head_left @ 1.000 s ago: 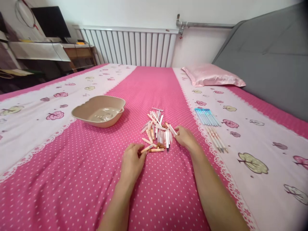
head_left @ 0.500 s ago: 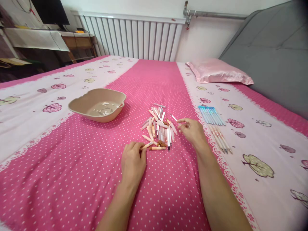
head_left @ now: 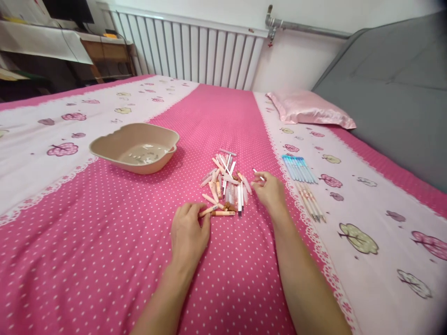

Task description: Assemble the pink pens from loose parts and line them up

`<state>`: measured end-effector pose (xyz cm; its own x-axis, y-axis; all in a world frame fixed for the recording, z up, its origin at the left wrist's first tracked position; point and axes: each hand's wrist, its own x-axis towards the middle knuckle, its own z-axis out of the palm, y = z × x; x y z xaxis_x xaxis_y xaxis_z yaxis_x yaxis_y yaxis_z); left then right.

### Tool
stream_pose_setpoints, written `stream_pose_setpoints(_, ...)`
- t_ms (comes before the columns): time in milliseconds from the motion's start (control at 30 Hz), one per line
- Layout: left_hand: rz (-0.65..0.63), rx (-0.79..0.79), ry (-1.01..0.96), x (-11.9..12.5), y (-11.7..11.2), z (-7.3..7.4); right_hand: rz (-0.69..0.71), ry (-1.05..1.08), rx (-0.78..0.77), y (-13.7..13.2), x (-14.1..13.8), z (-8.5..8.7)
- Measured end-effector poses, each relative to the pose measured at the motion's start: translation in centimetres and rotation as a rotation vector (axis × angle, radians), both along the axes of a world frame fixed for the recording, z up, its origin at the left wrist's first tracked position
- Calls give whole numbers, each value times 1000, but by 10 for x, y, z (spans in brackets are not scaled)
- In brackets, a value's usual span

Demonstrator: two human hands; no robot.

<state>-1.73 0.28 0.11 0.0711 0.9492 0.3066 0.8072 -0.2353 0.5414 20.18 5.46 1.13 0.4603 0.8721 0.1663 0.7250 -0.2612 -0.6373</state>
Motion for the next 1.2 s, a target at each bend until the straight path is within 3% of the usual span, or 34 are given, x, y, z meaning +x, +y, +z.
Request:
stream_pose_setpoints(367, -30, 65, -6, -2, 7, -1, 69, -75, -43, 10, -13, -10)
stream_pose_setpoints(800, -25, 62, 8, -5, 13, -1, 57, 8, 187, 10, -18, 2)
stream_pose_setpoints(900, -14, 122, -27, -3, 11, 0, 173, 175, 289, 4, -22, 13)
stream_pose_setpoints(1000, -29, 229, -74, 0, 8, 3, 405, 376, 353, -7, -31, 27)
stream_pose_setpoints(1100, -73, 324, -116, 2, 3, 7, 602, 510, 311, -20, -45, 39)
stream_pose_setpoints(1200, -97, 415, -181, 3, -2, 10, 706, 575, 234, -32, -61, 46)
